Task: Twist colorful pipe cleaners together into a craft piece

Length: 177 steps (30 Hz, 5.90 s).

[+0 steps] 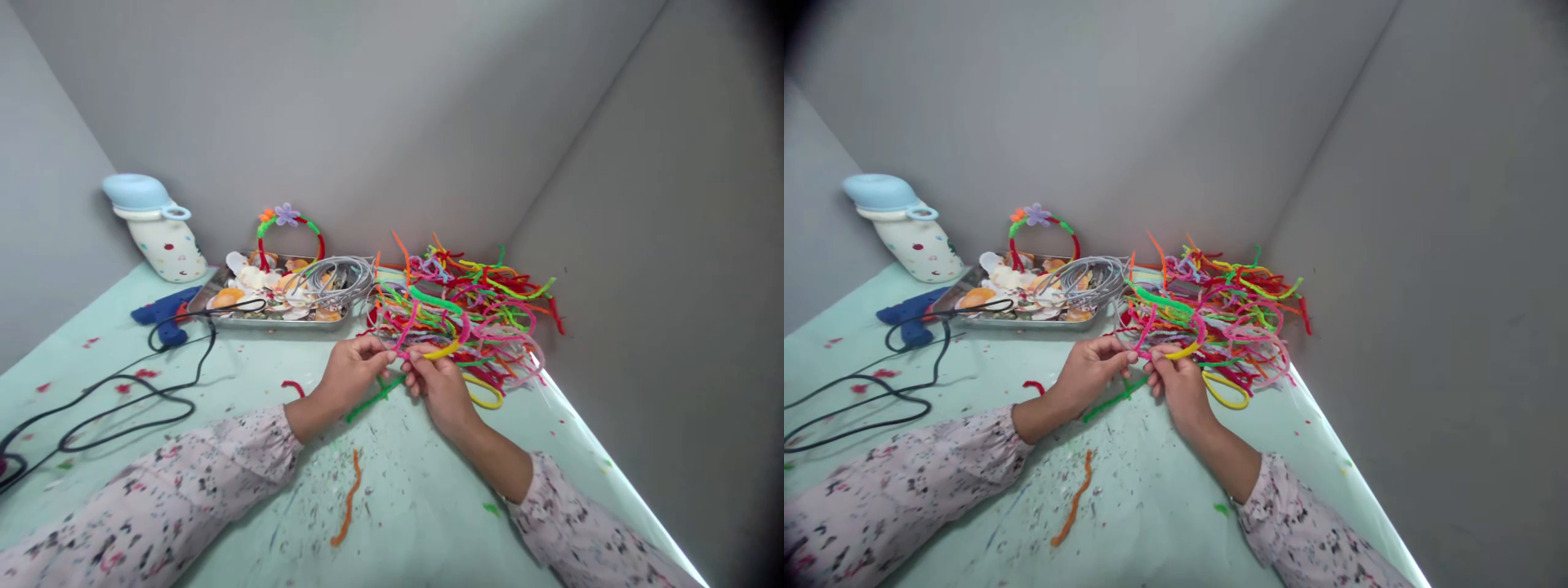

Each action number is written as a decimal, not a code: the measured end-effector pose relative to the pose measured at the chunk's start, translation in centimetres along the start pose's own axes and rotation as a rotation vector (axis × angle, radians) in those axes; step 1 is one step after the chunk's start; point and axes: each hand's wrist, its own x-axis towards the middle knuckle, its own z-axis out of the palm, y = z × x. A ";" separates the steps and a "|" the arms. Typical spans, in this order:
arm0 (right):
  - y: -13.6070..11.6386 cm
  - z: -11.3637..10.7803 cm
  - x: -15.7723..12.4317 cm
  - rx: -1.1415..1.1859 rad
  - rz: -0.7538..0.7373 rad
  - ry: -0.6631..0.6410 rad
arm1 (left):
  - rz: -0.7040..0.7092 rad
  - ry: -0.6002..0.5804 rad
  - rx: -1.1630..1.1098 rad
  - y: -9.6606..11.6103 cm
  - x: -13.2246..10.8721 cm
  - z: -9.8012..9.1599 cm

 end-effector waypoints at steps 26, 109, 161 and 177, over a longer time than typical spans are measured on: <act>-1.6 1.3 -0.8 -0.011 0.121 0.031 | -0.176 0.034 -0.079 -0.3 0.2 -0.2; -1.2 0.2 -0.3 0.487 0.075 -0.185 | 0.262 -0.216 -0.013 -0.5 -0.9 0.0; -0.5 -0.1 -0.3 0.335 -0.023 -0.120 | 0.619 0.051 0.714 0.3 -1.5 0.0; -0.1 -0.4 -0.1 0.278 -0.049 -0.132 | 0.593 0.051 0.694 0.5 -1.5 0.0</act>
